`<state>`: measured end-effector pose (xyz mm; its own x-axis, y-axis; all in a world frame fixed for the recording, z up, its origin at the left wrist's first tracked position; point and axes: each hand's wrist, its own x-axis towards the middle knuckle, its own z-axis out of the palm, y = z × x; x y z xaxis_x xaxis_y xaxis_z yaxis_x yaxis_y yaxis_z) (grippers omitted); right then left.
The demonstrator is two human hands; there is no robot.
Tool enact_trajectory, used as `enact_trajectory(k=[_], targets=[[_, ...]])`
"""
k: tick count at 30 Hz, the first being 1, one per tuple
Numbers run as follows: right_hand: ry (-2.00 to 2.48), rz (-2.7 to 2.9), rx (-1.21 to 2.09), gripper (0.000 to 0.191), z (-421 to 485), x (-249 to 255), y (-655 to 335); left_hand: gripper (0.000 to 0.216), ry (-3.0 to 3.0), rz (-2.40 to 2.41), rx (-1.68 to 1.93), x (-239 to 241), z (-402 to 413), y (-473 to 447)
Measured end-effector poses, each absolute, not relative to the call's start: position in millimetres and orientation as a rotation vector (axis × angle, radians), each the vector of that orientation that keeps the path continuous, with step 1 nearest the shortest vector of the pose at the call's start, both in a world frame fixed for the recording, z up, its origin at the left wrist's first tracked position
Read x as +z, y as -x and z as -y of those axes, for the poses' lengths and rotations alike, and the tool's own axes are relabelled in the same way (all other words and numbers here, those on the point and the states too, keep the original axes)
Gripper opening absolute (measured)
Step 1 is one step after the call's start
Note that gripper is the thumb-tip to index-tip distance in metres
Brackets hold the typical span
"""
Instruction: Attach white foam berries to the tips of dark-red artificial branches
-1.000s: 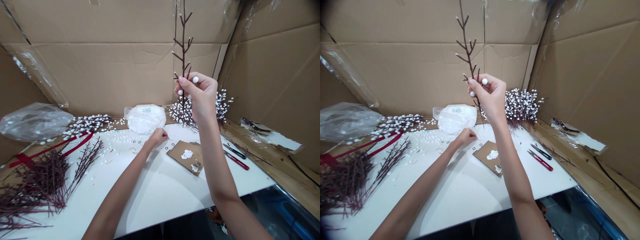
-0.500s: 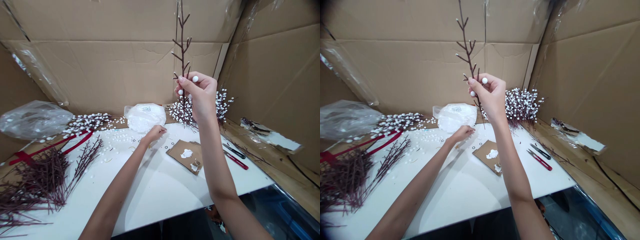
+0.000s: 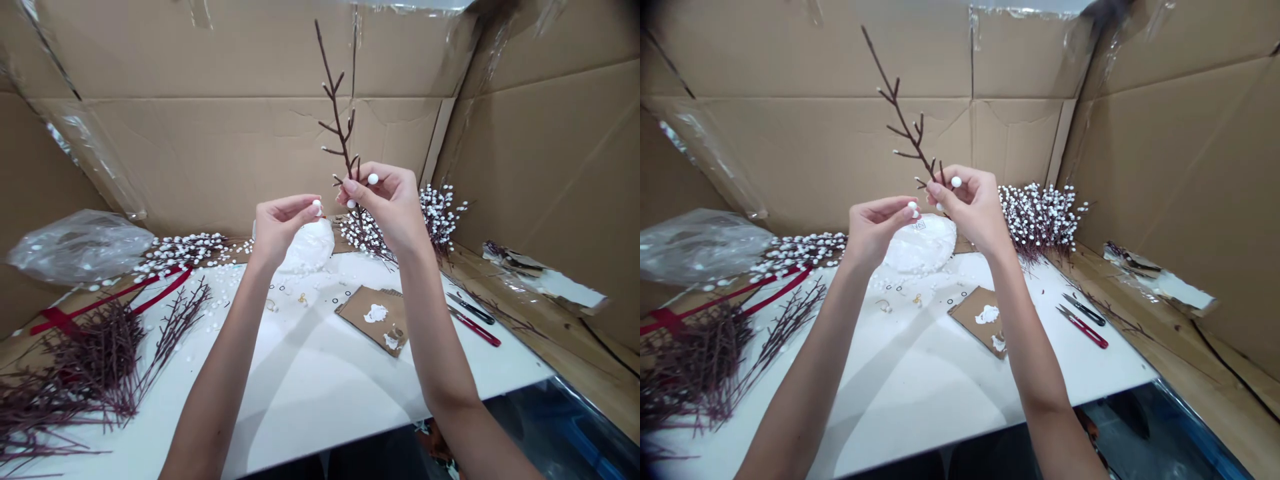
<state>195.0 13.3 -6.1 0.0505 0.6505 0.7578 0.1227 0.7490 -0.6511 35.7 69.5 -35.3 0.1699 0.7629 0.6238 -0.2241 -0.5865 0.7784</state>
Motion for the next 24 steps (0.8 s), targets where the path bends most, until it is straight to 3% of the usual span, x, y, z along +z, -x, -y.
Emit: enact_trajectory(k=[10,24], targets=[[0.486,1.355,0.585,0.019,-10,-11,-174,0.017,-1.180,-0.261,1.587,-21,-52,-36],[0.511,1.285,0.421,0.021,-2,-14,-153,0.015,-1.071,-0.224,1.621,-16,-38,-44]])
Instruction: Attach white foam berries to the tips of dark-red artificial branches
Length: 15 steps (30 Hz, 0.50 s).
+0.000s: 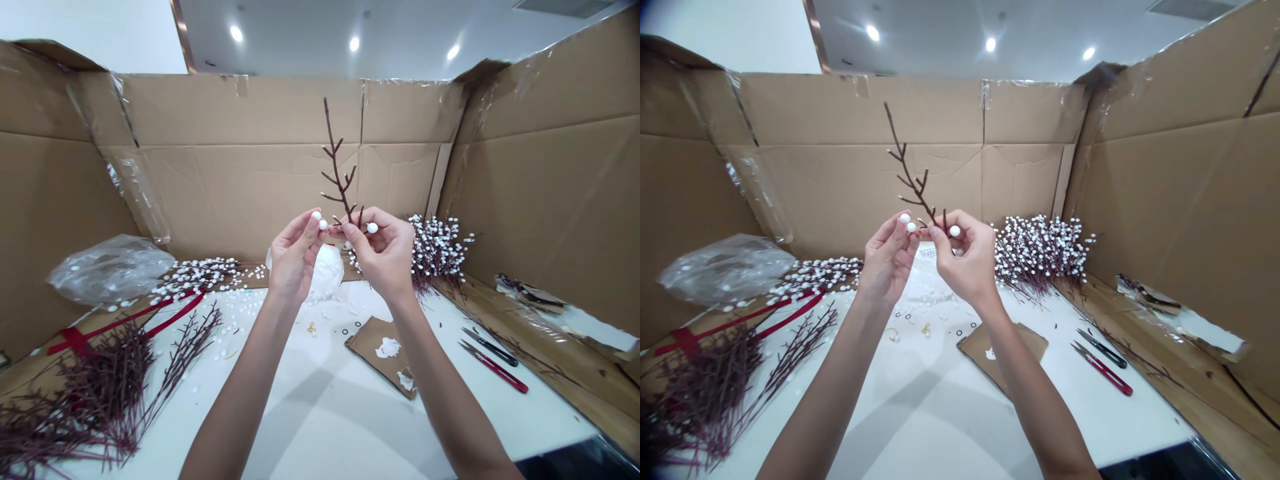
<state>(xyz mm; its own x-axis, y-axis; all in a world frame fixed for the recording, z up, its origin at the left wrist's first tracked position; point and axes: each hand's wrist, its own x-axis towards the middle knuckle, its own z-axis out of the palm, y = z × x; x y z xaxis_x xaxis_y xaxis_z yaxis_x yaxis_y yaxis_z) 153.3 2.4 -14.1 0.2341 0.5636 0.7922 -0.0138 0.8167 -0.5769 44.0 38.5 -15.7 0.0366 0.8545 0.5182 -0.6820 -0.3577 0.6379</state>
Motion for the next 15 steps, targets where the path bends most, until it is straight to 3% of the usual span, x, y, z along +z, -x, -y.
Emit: enact_trajectory(k=[15], targets=[[0.567,1.298,0.321,0.009,-1.7,-15.9,-149.8,0.016,-1.084,-0.243,1.704,-17.0,-37.9,-48.2]])
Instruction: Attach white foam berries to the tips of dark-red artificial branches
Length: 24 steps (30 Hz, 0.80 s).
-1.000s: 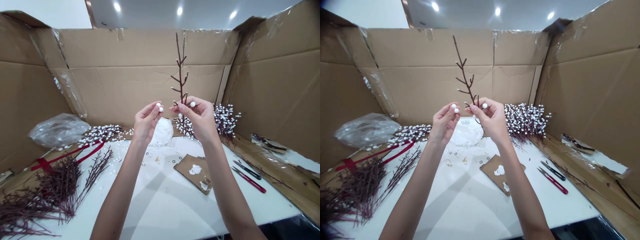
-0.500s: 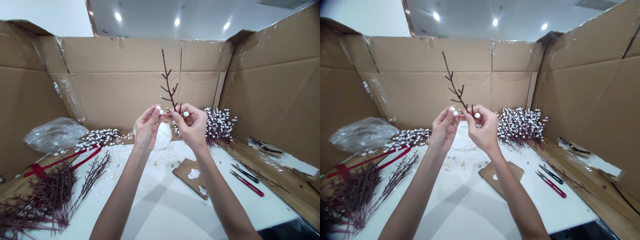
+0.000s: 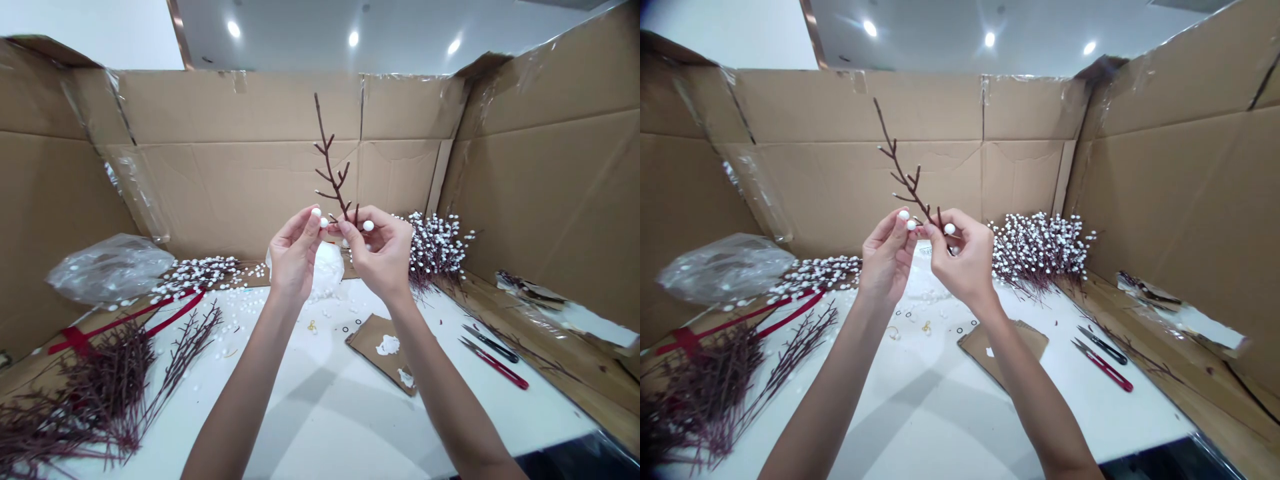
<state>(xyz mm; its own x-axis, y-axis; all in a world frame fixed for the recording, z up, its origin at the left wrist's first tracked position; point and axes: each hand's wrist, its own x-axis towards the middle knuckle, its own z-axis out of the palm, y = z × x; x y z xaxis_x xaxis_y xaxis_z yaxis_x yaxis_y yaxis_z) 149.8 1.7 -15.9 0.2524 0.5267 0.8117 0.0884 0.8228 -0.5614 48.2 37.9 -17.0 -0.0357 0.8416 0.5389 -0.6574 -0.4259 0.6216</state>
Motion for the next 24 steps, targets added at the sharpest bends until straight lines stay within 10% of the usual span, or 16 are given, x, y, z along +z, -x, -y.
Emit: enact_trajectory(k=[24], targets=[[0.595,1.344,0.318,0.008,-0.4,-14.2,-153.4,0.020,-1.116,-0.262,1.771,-22.2,-39.3,-53.4]])
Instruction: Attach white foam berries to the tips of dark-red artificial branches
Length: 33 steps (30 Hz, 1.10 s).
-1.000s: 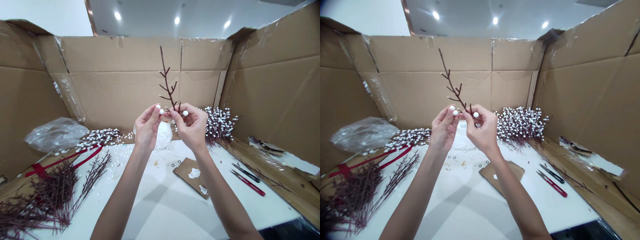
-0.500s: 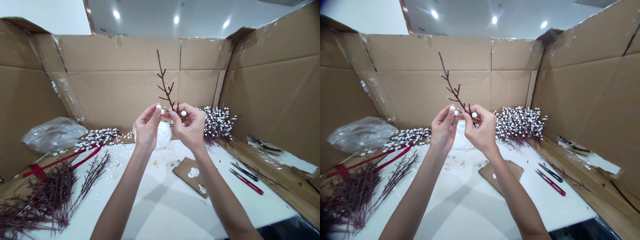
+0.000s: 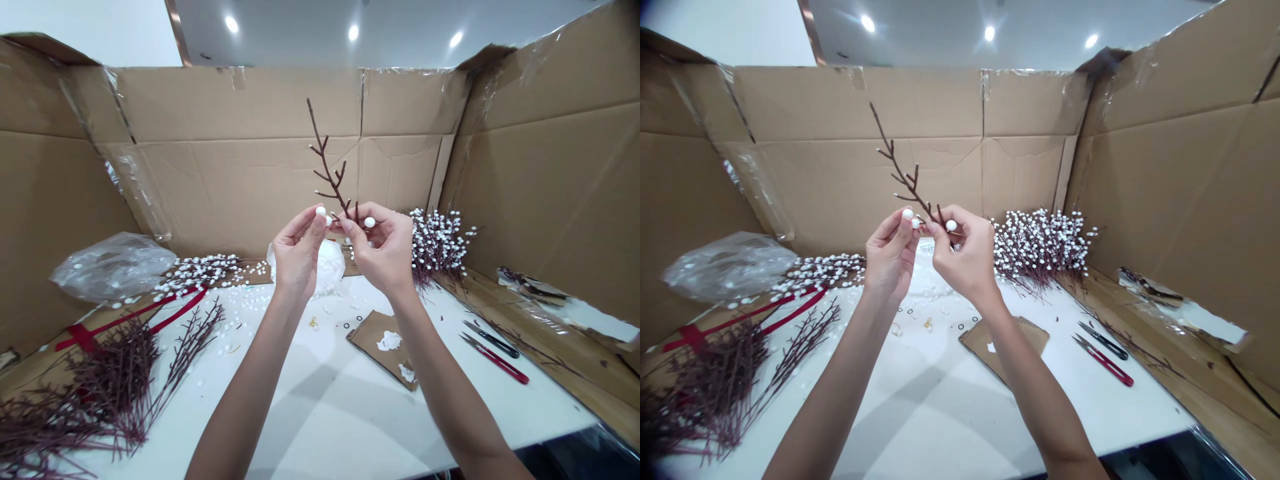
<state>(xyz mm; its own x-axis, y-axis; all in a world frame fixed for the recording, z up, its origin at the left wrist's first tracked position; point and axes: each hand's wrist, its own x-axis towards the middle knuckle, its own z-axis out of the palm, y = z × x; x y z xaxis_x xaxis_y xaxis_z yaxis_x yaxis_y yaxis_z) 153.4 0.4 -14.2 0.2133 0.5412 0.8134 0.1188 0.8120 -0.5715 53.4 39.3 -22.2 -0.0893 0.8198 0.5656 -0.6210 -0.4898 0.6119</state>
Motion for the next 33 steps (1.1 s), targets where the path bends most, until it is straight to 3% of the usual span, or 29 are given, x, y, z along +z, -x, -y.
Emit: enact_trajectory(k=[15,23,33], targets=[[0.564,1.325,0.340,0.005,-6,-17,-152,0.020,-1.138,-0.240,1.886,-25,-38,-59],[0.522,1.361,0.424,0.012,-10,-17,-158,0.021,-1.113,-0.266,1.905,-23,-34,-61],[0.623,1.430,0.226,0.007,-9,-16,-158,0.018,-1.073,-0.260,1.916,-24,-31,-65]])
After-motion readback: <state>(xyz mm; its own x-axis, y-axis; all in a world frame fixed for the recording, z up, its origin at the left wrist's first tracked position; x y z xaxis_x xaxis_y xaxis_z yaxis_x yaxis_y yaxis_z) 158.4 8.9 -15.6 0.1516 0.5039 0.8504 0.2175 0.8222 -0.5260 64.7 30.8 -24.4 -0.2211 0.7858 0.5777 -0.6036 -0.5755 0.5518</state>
